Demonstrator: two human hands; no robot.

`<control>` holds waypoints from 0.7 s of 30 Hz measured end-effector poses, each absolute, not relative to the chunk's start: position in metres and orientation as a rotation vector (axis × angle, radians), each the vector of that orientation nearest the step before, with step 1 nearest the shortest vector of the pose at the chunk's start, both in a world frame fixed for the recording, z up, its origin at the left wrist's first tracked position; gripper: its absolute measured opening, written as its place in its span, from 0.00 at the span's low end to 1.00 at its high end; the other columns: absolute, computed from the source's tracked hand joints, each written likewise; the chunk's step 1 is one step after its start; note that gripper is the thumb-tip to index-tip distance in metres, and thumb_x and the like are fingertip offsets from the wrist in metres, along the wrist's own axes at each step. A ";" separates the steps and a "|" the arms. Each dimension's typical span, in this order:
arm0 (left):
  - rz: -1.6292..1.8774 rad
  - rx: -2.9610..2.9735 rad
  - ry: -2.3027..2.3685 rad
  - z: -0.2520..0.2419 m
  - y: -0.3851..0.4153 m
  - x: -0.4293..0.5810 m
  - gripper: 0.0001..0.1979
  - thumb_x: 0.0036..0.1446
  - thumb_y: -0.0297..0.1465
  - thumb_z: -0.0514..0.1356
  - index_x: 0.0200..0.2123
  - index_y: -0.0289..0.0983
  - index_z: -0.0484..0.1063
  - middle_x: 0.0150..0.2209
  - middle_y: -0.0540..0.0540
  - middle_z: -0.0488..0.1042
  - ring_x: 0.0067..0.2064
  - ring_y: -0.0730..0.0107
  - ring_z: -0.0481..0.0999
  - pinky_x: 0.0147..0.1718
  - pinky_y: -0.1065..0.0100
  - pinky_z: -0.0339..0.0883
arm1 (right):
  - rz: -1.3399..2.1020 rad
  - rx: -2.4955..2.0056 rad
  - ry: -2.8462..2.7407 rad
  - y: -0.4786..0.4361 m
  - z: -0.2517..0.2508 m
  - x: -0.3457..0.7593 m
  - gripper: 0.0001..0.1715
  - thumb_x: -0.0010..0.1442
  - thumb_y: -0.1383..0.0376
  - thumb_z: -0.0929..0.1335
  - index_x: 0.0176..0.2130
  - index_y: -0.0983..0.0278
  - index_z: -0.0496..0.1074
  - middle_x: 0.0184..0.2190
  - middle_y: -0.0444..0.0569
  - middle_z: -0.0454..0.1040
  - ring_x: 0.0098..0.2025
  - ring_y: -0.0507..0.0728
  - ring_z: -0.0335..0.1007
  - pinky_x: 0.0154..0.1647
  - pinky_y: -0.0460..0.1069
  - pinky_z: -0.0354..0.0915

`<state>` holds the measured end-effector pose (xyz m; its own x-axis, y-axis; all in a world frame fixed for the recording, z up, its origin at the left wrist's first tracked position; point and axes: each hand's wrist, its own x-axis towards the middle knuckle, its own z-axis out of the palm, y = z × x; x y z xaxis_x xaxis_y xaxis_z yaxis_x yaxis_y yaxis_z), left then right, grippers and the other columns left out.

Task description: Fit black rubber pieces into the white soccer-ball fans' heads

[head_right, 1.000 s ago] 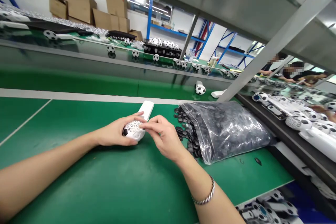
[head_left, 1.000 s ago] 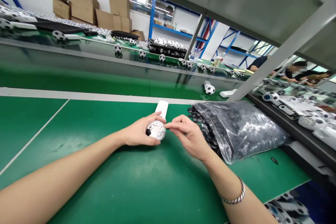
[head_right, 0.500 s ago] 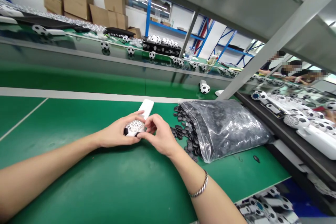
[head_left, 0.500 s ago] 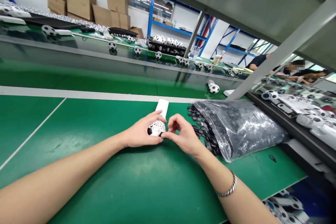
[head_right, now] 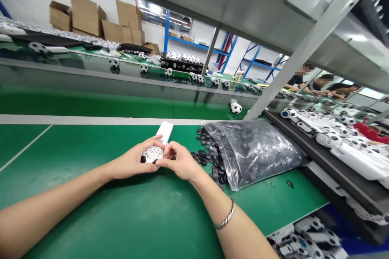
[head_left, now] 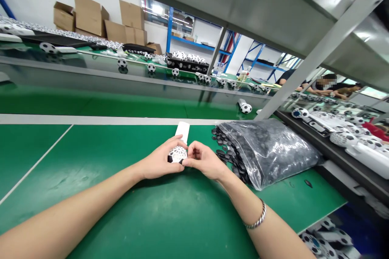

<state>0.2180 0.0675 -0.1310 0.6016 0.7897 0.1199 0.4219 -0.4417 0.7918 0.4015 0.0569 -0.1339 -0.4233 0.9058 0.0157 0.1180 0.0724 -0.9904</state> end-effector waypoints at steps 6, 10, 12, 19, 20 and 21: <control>0.631 2.098 1.016 -0.128 0.065 0.221 0.19 0.44 0.30 0.58 0.43 0.41 0.64 0.60 0.44 0.53 0.61 0.53 0.51 0.55 0.55 0.51 | 1.336 -1.118 -1.662 0.059 -0.138 0.399 0.21 0.40 0.59 0.73 0.25 0.64 0.59 0.21 0.37 0.60 0.23 0.46 0.55 0.25 0.43 0.55; 0.624 2.160 1.006 -0.134 0.065 0.223 0.22 0.45 0.31 0.58 0.46 0.43 0.62 0.61 0.44 0.51 0.61 0.53 0.52 0.55 0.54 0.50 | 0.970 -1.233 -1.811 0.070 -0.134 0.408 0.18 0.46 0.54 0.70 0.28 0.64 0.63 0.26 0.41 0.66 0.28 0.49 0.60 0.30 0.45 0.59; 0.629 2.190 0.972 -0.137 0.066 0.224 0.24 0.44 0.36 0.61 0.47 0.43 0.61 0.60 0.44 0.51 0.61 0.53 0.51 0.56 0.54 0.49 | 0.559 -1.389 -1.875 0.080 -0.132 0.423 0.15 0.52 0.54 0.67 0.33 0.64 0.67 0.33 0.46 0.69 0.37 0.53 0.63 0.39 0.48 0.60; 0.636 2.194 1.054 -0.129 0.071 0.220 0.23 0.43 0.41 0.62 0.44 0.44 0.64 0.42 0.47 0.60 0.49 0.57 0.62 0.50 0.54 0.57 | -0.074 -1.974 -1.951 0.105 -0.140 0.473 0.12 0.54 0.61 0.66 0.39 0.62 0.72 0.40 0.51 0.71 0.44 0.59 0.62 0.43 0.50 0.60; 0.627 2.173 1.040 -0.127 0.072 0.217 0.23 0.44 0.40 0.62 0.45 0.44 0.64 0.42 0.48 0.60 0.47 0.59 0.63 0.49 0.56 0.58 | -0.067 -1.970 -1.969 0.107 -0.141 0.473 0.10 0.54 0.62 0.66 0.37 0.62 0.73 0.38 0.50 0.71 0.43 0.58 0.63 0.42 0.50 0.60; 0.620 2.149 1.026 -0.125 0.074 0.214 0.23 0.45 0.38 0.61 0.46 0.44 0.63 0.43 0.48 0.60 0.46 0.61 0.65 0.48 0.59 0.60 | -0.067 -1.970 -1.987 0.108 -0.143 0.473 0.09 0.55 0.63 0.66 0.36 0.61 0.74 0.37 0.50 0.72 0.42 0.58 0.64 0.41 0.49 0.60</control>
<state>0.2139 0.0742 -0.1247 0.5786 0.8054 0.1286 0.4884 -0.4684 0.7362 0.4731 0.1079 -0.1426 0.0199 0.9623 0.2711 0.9783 0.0372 -0.2038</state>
